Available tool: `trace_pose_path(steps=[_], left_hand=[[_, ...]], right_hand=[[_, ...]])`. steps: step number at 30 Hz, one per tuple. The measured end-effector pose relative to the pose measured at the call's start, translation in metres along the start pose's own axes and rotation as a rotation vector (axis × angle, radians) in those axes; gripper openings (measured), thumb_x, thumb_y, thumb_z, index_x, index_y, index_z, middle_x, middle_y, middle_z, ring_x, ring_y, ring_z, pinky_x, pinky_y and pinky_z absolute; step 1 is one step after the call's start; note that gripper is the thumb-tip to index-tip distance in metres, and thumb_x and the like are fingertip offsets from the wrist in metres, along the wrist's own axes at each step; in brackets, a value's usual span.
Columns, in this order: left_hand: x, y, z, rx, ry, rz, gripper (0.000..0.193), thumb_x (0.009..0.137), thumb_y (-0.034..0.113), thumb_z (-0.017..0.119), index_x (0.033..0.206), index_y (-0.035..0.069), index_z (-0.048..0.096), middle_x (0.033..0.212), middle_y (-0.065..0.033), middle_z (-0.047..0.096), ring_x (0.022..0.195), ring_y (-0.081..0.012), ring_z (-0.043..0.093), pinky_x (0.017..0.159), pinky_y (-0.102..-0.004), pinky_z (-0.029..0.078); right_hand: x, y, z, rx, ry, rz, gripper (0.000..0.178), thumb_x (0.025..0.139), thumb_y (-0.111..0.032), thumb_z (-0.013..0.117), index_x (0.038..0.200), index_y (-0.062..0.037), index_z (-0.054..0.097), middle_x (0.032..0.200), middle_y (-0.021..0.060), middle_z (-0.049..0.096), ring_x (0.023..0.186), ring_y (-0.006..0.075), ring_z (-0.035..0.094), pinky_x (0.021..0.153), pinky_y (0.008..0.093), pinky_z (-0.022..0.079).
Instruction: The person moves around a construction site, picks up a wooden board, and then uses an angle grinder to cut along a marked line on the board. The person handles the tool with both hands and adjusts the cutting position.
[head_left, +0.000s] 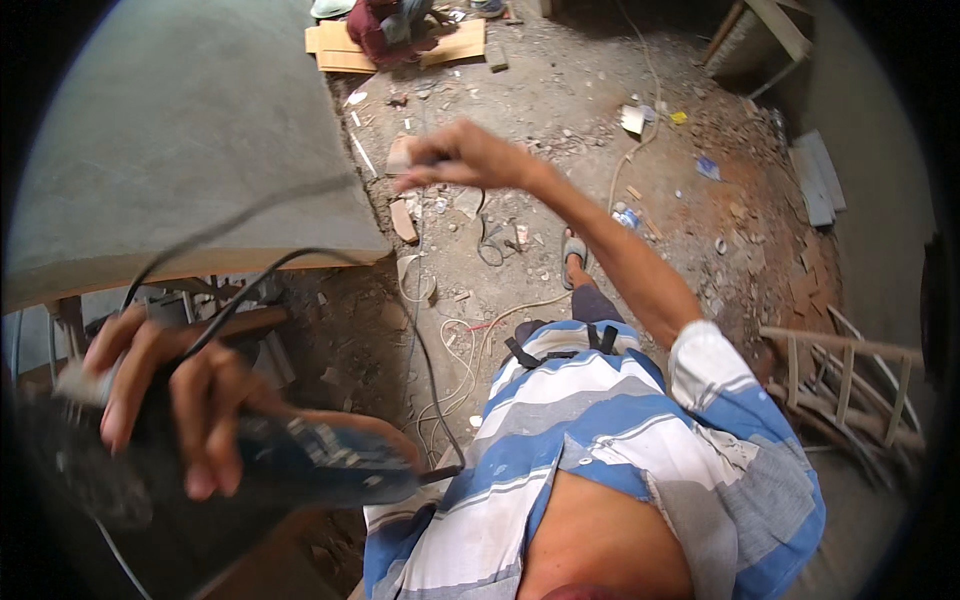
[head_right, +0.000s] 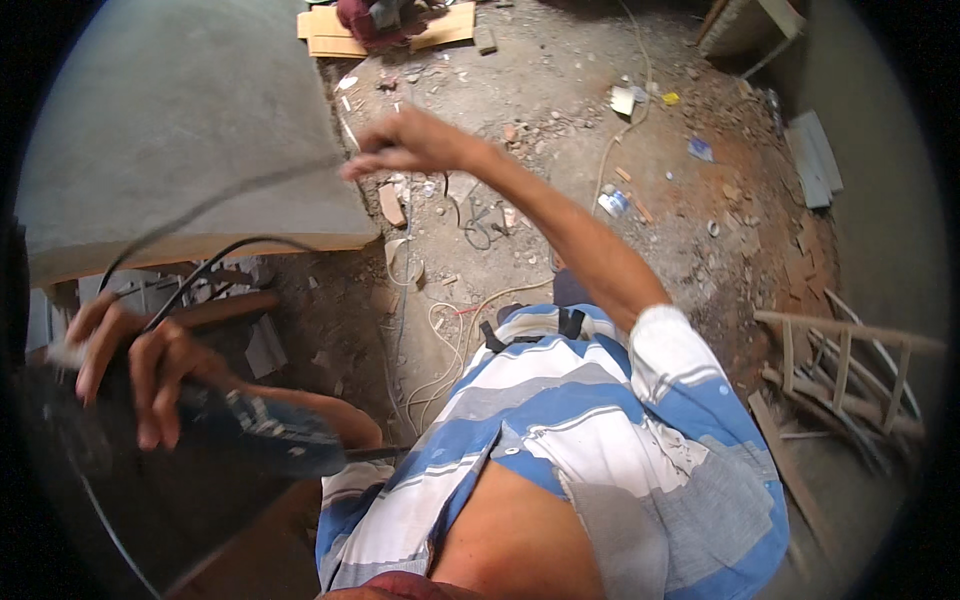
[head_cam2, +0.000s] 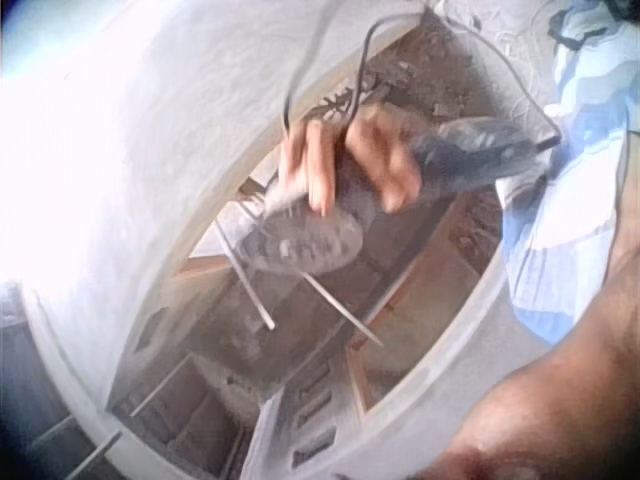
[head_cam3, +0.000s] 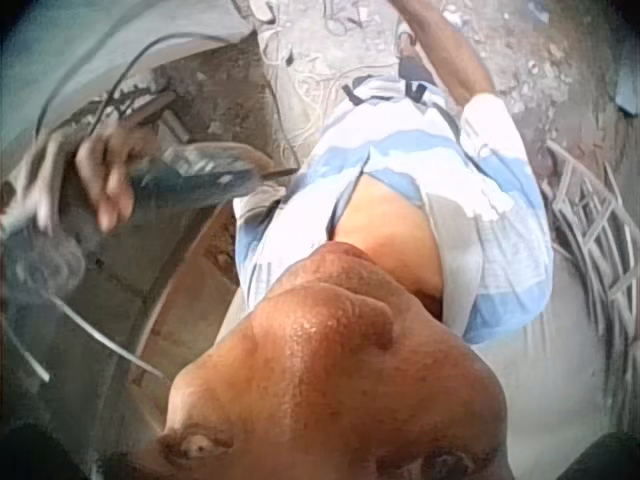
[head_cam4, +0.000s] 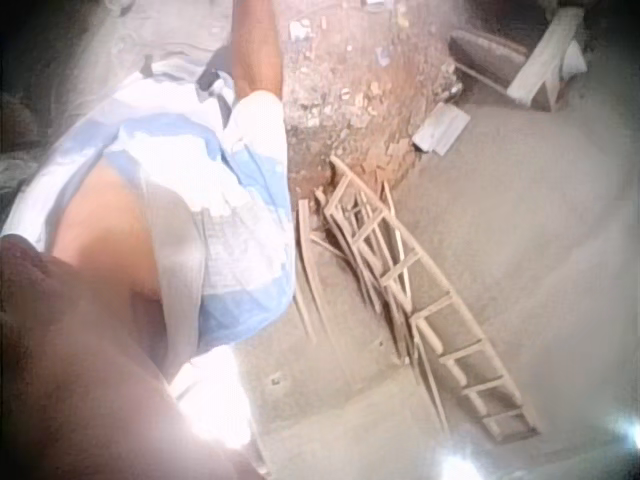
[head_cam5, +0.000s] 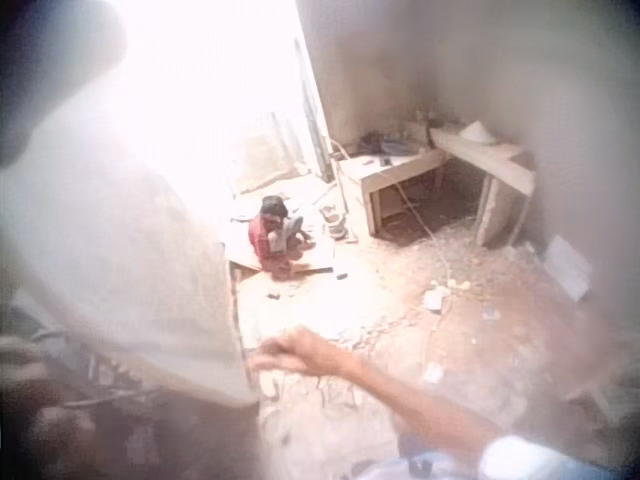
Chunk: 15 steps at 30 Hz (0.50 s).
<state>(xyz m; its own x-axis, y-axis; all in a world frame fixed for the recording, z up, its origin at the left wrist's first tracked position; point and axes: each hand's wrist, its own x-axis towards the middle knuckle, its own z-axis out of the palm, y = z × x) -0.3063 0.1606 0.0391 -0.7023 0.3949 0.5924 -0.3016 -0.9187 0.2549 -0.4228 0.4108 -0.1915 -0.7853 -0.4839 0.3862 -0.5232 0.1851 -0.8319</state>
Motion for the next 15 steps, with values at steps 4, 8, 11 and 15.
trace_pose_path(steps=[4, 8, 11, 15], left_hand=[[0.035, 0.063, 0.055, 0.327, 0.045, 0.345, 0.043, 0.092, 0.009, 0.066, 0.126, -0.002, 0.042, 0.104, -0.0203, 0.066, 0.064, -0.0295, 0.069, 0.055, -0.0379, 0.062], [0.039, 0.092, 0.107, 0.543, 0.068, 0.555, 0.055, 0.080, -0.002, 0.078, 0.123, 0.001, 0.045, 0.098, -0.0146, 0.067, 0.068, -0.0222, 0.070, 0.066, -0.0342, 0.061], [-0.020, 0.104, 0.118, 0.603, 0.211, 0.489, 0.073, 0.067, -0.008, 0.086, 0.127, 0.004, 0.046, 0.109, -0.0132, 0.065, 0.073, -0.0208, 0.068, 0.077, -0.0346, 0.057], [-0.063, 0.061, 0.124, 0.721, 0.433, 0.244, 0.099, 0.067, -0.010, 0.085, 0.151, 0.003, 0.035, 0.151, -0.0125, 0.049, 0.081, -0.0267, 0.065, 0.083, -0.0392, 0.053]], right_hand=[[-0.063, 0.148, 0.045, 0.136, -0.034, 0.327, 0.038, 0.097, -0.035, 0.075, 0.075, -0.0037, 0.067, 0.061, -0.0016, 0.057, 0.057, 0.0073, 0.051, 0.052, 0.0312, 0.038], [-0.153, 0.251, 0.036, 0.268, -0.239, 0.507, 0.016, 0.097, -0.017, 0.071, 0.086, -0.0051, 0.075, 0.060, 0.0003, 0.057, 0.059, 0.0079, 0.055, 0.056, 0.0299, 0.043], [-0.173, 0.277, 0.005, 0.445, -0.103, 0.563, 0.018, 0.097, -0.016, 0.069, 0.083, -0.0046, 0.070, 0.065, 0.0024, 0.059, 0.065, 0.0105, 0.056, 0.060, 0.0314, 0.044], [-0.043, 0.212, -0.015, 0.302, -0.132, 0.522, 0.026, 0.096, -0.027, 0.065, 0.104, -0.0026, 0.064, 0.082, 0.0079, 0.063, 0.079, 0.0194, 0.061, 0.073, 0.0369, 0.050]])
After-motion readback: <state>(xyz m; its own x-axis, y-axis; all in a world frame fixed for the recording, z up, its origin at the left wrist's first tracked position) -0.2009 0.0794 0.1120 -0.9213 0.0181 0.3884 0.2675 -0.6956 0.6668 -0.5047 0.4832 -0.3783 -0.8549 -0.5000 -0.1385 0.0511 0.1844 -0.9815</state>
